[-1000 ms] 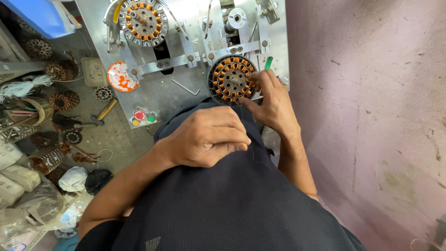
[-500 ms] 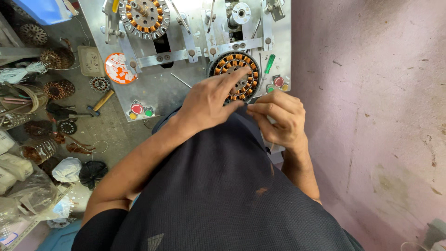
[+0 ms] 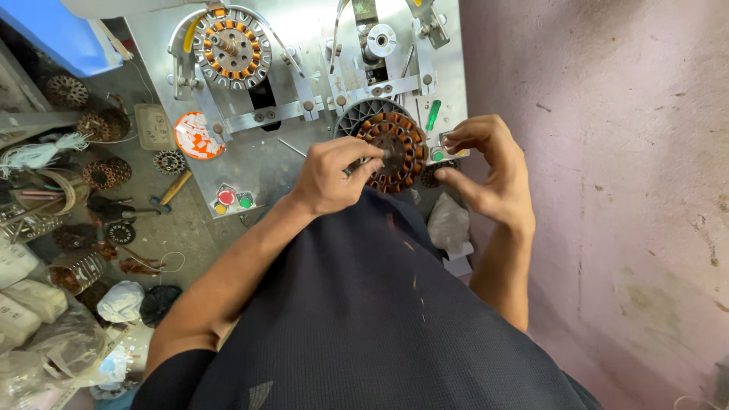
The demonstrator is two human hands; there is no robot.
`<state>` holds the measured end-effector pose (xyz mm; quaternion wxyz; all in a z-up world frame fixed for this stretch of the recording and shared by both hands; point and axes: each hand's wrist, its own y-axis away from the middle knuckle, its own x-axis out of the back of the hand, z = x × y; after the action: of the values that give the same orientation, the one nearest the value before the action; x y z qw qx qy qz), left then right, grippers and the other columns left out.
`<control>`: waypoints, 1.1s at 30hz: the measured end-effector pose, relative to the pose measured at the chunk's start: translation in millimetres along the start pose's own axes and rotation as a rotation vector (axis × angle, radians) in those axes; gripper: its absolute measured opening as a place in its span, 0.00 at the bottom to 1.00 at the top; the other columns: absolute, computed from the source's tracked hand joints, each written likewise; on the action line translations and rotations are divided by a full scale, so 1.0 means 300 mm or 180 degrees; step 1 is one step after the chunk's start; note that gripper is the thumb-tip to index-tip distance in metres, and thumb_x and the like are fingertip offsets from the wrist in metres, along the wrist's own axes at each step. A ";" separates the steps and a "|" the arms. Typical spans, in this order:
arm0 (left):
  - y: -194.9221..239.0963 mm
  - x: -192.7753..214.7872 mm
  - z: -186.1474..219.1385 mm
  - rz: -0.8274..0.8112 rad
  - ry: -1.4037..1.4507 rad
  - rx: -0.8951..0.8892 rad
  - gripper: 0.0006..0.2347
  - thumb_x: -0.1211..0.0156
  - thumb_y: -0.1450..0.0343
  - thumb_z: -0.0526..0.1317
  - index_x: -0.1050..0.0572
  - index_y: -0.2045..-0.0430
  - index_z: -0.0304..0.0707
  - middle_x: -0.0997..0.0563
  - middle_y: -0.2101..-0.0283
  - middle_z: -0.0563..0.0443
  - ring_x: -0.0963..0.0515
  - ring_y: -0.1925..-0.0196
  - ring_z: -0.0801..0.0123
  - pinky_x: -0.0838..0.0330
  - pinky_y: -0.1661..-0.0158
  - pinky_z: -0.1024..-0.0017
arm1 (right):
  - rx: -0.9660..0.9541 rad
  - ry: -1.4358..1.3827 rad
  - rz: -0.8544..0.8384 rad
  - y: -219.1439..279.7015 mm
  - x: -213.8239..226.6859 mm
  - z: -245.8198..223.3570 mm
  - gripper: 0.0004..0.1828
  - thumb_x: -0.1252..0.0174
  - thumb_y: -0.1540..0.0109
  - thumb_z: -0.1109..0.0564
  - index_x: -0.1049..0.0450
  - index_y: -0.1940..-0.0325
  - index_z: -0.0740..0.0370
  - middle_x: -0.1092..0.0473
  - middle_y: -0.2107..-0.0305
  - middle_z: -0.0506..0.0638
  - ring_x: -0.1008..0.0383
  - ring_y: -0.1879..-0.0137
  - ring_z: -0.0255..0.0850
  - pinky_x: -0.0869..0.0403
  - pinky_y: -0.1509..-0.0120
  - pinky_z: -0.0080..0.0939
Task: The person uses a winding machine to apply copper wire to fan stators, securing the wires and trimming them with scissors.
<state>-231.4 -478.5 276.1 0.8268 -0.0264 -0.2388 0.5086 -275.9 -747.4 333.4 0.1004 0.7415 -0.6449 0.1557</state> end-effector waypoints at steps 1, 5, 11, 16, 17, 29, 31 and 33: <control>0.005 0.019 0.017 0.0005 0.0218 0.0053 0.04 0.33 0.31 0.30 0.19 0.65 0.30 0.15 0.63 0.42 0.13 0.62 0.60 0.20 0.61 0.70 | -0.0316 -0.0424 0.0052 -0.001 0.001 0.039 0.30 0.25 0.40 0.52 0.30 0.41 0.65 0.29 0.48 0.53 0.24 0.43 0.44 0.22 0.33 0.45; 0.020 0.078 0.054 0.0035 0.1060 0.0243 0.05 0.34 0.29 0.27 0.18 0.63 0.30 0.14 0.60 0.43 0.13 0.58 0.67 0.18 0.57 0.73 | -0.0555 -0.1031 -0.0682 0.002 -0.055 0.131 0.56 0.26 0.48 0.35 0.41 0.26 0.65 0.35 0.34 0.60 0.33 0.27 0.50 0.32 0.22 0.52; 0.072 0.080 -0.014 0.0229 0.2183 0.0742 0.04 0.39 0.27 0.25 0.19 0.61 0.26 0.15 0.55 0.39 0.14 0.53 0.64 0.17 0.51 0.70 | -0.0511 -0.2286 -0.0818 0.004 -0.190 0.113 0.76 0.21 0.53 0.32 0.59 0.16 0.62 0.50 0.24 0.61 0.47 0.17 0.53 0.43 0.13 0.57; 0.099 0.020 -0.131 0.0413 0.2719 0.0915 0.04 0.41 0.25 0.24 0.21 0.60 0.23 0.17 0.52 0.37 0.15 0.51 0.63 0.18 0.48 0.68 | -0.0200 -0.0998 -0.0608 -0.021 -0.234 0.115 0.78 0.16 0.53 0.38 0.63 0.17 0.61 0.59 0.21 0.60 0.51 0.15 0.55 0.42 0.14 0.58; 0.102 0.007 -0.155 0.0410 0.2780 0.0914 0.04 0.41 0.25 0.24 0.21 0.59 0.23 0.17 0.52 0.37 0.15 0.51 0.62 0.17 0.47 0.67 | 0.0006 -0.0670 -0.0540 -0.028 -0.240 0.128 0.76 0.16 0.54 0.41 0.61 0.17 0.60 0.56 0.22 0.61 0.49 0.16 0.56 0.41 0.14 0.58; 0.112 -0.113 -0.247 0.0632 0.1988 0.1648 0.06 0.40 0.28 0.24 0.25 0.59 0.25 0.18 0.58 0.47 0.17 0.56 0.75 0.21 0.52 0.76 | 0.1118 0.0628 -0.0326 -0.101 -0.259 0.305 0.66 0.16 0.62 0.53 0.46 0.27 0.57 0.43 0.31 0.61 0.43 0.24 0.62 0.40 0.20 0.62; 0.116 -0.116 -0.238 0.0631 0.1711 0.1840 0.06 0.40 0.28 0.25 0.25 0.60 0.26 0.17 0.60 0.48 0.17 0.57 0.76 0.21 0.54 0.77 | 0.1080 0.0216 -0.0406 -0.095 -0.267 0.324 0.64 0.17 0.58 0.53 0.47 0.25 0.55 0.44 0.29 0.62 0.39 0.24 0.60 0.33 0.21 0.58; 0.123 -0.123 -0.222 0.0652 0.1477 0.2022 0.06 0.40 0.28 0.26 0.25 0.60 0.28 0.17 0.61 0.49 0.17 0.58 0.77 0.20 0.55 0.77 | 0.1164 0.0174 -0.0406 -0.096 -0.275 0.342 0.64 0.17 0.58 0.53 0.48 0.25 0.55 0.44 0.30 0.63 0.38 0.25 0.60 0.33 0.22 0.58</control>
<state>-247.4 -479.0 193.1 0.7708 0.0926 0.1270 0.6173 -247.0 -702.8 209.7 -0.0089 0.7822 -0.5546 0.2837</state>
